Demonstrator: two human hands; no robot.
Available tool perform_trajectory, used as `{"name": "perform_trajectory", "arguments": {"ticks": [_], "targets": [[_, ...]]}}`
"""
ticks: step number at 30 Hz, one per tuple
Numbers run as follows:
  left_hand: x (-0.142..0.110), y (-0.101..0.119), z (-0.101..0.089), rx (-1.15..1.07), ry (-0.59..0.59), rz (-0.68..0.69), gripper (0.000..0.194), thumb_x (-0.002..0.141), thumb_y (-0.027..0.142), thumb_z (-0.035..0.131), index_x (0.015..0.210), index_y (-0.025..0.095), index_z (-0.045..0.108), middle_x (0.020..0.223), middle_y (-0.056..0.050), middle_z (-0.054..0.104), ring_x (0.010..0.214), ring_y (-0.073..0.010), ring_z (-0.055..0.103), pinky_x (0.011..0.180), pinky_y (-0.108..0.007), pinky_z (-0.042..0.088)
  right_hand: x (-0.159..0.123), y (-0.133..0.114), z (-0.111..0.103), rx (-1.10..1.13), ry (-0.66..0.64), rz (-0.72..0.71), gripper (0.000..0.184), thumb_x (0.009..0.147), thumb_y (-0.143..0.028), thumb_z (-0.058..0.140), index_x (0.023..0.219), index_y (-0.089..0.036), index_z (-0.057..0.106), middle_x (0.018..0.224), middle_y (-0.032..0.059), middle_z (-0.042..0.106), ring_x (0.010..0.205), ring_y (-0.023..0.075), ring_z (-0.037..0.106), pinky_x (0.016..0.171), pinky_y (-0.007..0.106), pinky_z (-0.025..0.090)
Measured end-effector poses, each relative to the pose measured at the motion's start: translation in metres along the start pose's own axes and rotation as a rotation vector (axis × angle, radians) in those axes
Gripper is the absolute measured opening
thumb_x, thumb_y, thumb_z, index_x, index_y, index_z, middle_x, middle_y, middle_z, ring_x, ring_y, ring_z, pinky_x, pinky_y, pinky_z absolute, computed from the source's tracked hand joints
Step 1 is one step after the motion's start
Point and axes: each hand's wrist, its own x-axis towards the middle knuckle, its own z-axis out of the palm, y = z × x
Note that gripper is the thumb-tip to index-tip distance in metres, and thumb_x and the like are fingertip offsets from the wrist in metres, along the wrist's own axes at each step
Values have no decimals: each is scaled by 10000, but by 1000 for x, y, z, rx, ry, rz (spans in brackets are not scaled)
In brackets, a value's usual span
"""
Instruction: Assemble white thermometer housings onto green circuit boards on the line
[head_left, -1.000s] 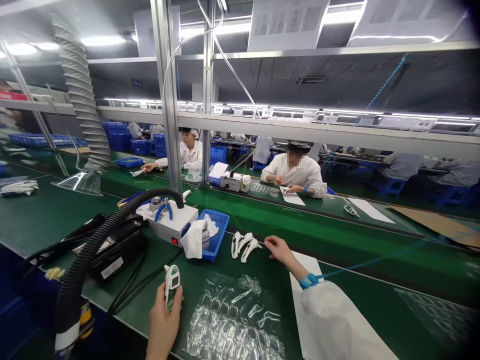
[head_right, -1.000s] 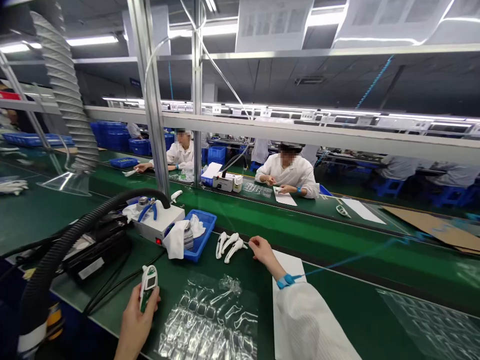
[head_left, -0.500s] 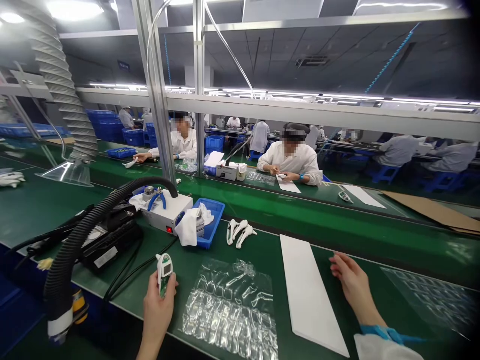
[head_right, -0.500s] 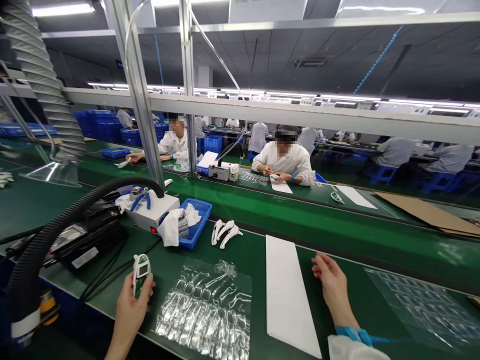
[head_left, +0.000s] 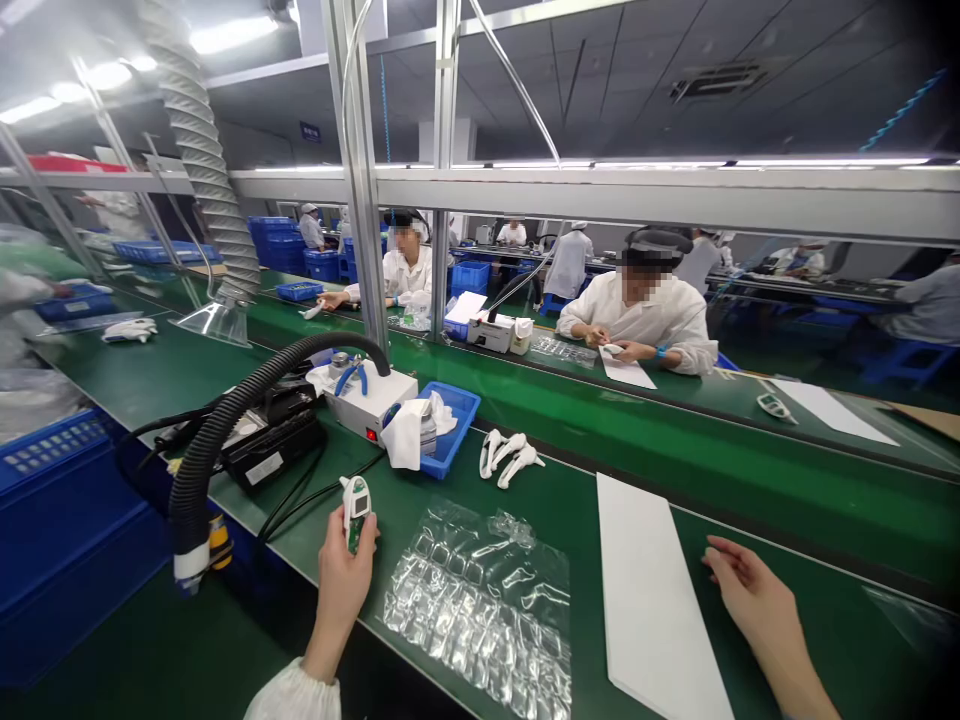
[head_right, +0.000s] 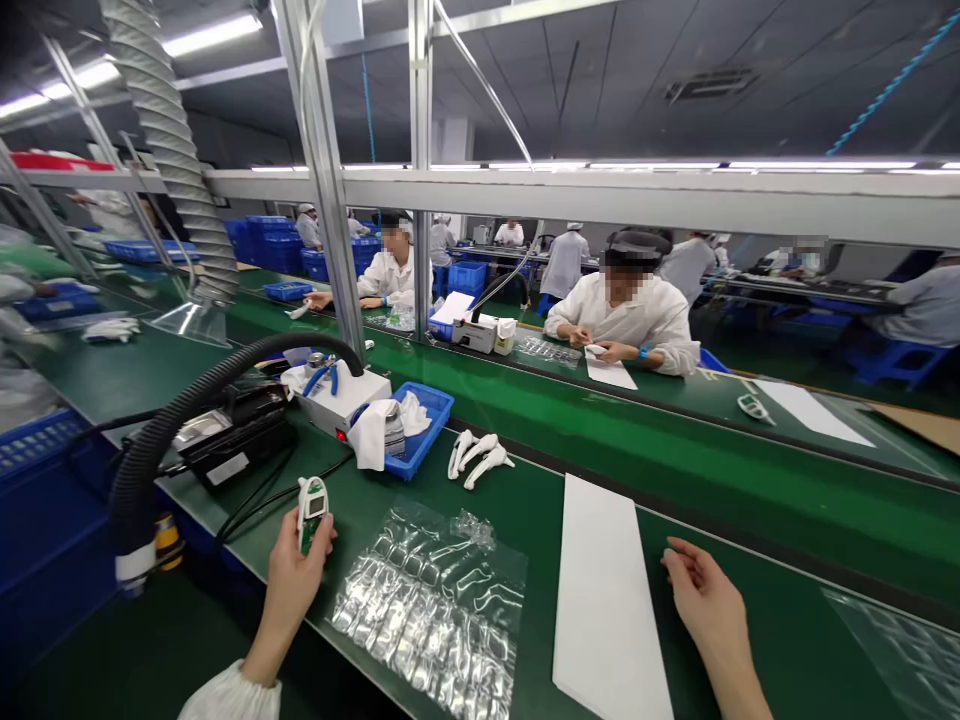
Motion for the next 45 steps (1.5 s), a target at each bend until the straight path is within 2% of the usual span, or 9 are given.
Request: {"name": "perform_trajectory", "arguments": {"ticks": [3,9,13,18,25,31,39,45], "targets": [[0,1,-1,9,-17,5,409,806,556,555,1070,247,512,808,-25,646,727,-214,626,656,-314,499,0,2,1,-56,-20,-67,389,690,-463,582,971,-197,613,726,42,682,724,258,673,646,362,525],[0,4,-1,41,-62,7,394,812,552,554,1078,268,494,833,-22,641,761,-235,623,671,-335,484,-4,-4,1,-100,-36,-165,401,707,-475,569,997,-200,606,642,17,663,626,230,649,596,347,505],[-1,8,0,49,-118,21,379,820,543,547,1070,262,504,786,-15,632,689,-228,600,628,-329,464,-5,-8,1,-104,-24,-124,392,703,-466,566,988,-199,608,638,14,647,645,235,648,609,347,506],[-3,9,-1,18,-123,23,344,829,529,541,1020,244,516,714,2,606,635,-215,573,597,-312,447,-8,-12,1,-103,-25,-61,411,690,-456,577,1002,-190,614,673,27,653,693,250,650,642,357,510],[-3,6,-3,-74,-1,38,304,815,528,563,847,226,540,720,3,610,685,-187,581,690,-298,449,-8,-9,0,-107,-48,-62,388,685,-445,594,986,-203,619,687,29,658,714,260,656,651,361,510],[-4,7,-3,-111,5,12,321,786,535,604,843,226,541,723,7,631,686,-180,601,677,-281,468,-4,-4,0,-112,-50,-74,364,677,-447,593,952,-211,626,684,25,662,698,250,656,629,344,509],[-2,8,-2,-55,-34,-4,323,790,539,598,870,228,562,699,9,643,677,-198,609,676,-301,455,-2,-1,0,-171,-41,-75,386,671,-470,581,943,-203,645,712,38,687,680,248,659,593,340,497],[-2,9,-1,3,-60,6,322,785,547,592,859,234,566,683,8,653,681,-208,623,676,-303,458,-6,-11,-1,-236,-38,-56,404,666,-494,550,917,-200,663,726,54,699,670,256,660,578,352,491]]}}
